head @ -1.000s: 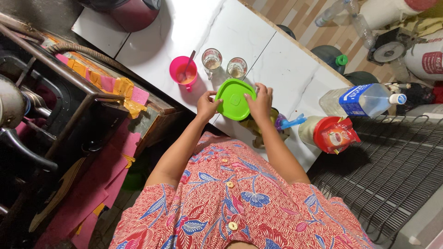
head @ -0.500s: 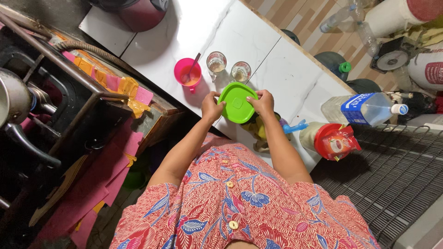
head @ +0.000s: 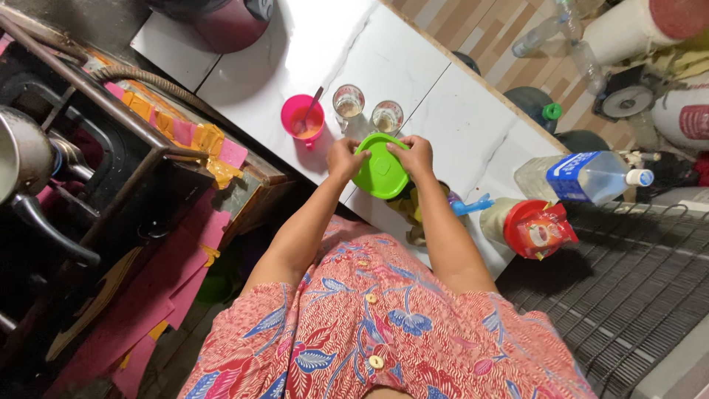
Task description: The person cuts open a packet with scissors, pours its contents into a pink cup and stirs, then opens a sachet and empties it into glasses. They spoon sugar from a lidded container into the glasses, close the container, and wipe the counter with a cloth.
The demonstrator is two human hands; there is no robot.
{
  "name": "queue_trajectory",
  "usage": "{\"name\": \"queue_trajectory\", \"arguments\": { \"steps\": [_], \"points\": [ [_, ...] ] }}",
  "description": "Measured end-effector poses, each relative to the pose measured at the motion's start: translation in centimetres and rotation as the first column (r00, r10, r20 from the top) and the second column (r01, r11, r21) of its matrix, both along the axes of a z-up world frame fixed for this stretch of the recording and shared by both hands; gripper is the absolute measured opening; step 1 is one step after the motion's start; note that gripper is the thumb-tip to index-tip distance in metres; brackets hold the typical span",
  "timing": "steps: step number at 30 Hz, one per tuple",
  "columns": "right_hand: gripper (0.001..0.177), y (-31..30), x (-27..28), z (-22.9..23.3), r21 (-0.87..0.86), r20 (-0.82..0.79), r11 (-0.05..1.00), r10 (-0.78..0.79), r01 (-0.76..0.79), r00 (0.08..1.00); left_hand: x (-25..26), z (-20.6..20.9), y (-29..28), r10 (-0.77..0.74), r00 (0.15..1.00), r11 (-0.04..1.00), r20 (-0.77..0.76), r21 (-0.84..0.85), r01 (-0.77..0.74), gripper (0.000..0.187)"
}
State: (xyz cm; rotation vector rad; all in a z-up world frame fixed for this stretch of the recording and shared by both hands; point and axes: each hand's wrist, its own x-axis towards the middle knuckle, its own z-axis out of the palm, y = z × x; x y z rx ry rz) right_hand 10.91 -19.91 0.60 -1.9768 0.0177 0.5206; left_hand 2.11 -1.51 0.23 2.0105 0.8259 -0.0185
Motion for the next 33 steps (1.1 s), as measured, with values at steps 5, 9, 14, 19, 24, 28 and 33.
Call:
{"name": "queue_trajectory", "arguments": {
  "steps": [5, 9, 14, 19, 24, 28, 33],
  "points": [
    [0.039, 0.4, 0.1, -0.5, -0.252, 0.151, 0.968, 0.040, -0.001, 0.988, -0.2, 1.1, -1.0, 0.047, 0.998, 0.998, -0.033, 0.032, -0.045, 0.035],
    [0.042, -1.2, -1.8, -1.4, -0.237, 0.438, 0.971, 0.133, -0.028, 0.889, -0.7, 1.0, 0.4, -0.055, 0.995, 0.997, -0.088, -0.050, 0.050, 0.051],
    [0.069, -4.2, -6.4, -0.5, 0.058, -0.084, 0.997, -0.040, 0.045, 0.996, -3.2, 2.3, 0.6, -0.209, 0.952, 0.977, -0.225, -0.090, 0.194, 0.089],
    [0.057, -3.7, -9.4, -0.4, 0.168, -0.195, 0.960, -0.189, 0.223, 0.962, -4.4, 3.0, -1.1, -0.082, 0.938, 0.952, -0.337, -0.305, -0.027, 0.091],
    [0.052, -2.5, -9.4, -0.5, -0.027, 0.004, 0.976, -0.216, 0.216, 0.976, -4.4, 1.8, -2.1, -0.057, 0.979, 0.998, -0.193, 0.001, 0.058, 0.082],
    [0.053, -3.0, -9.5, 0.2, -0.051, -0.017, 0.984, -0.170, 0.169, 0.985, -4.8, 1.2, -1.5, -0.114, 0.974, 0.993, -0.194, 0.009, 0.118, 0.083],
    [0.048, -3.7, -6.8, -0.5, 0.224, -0.124, 0.930, -0.270, 0.292, 0.955, -4.2, 1.3, 0.0, -0.197, 0.973, 0.975, -0.116, 0.080, 0.207, 0.067]
  ]
}}
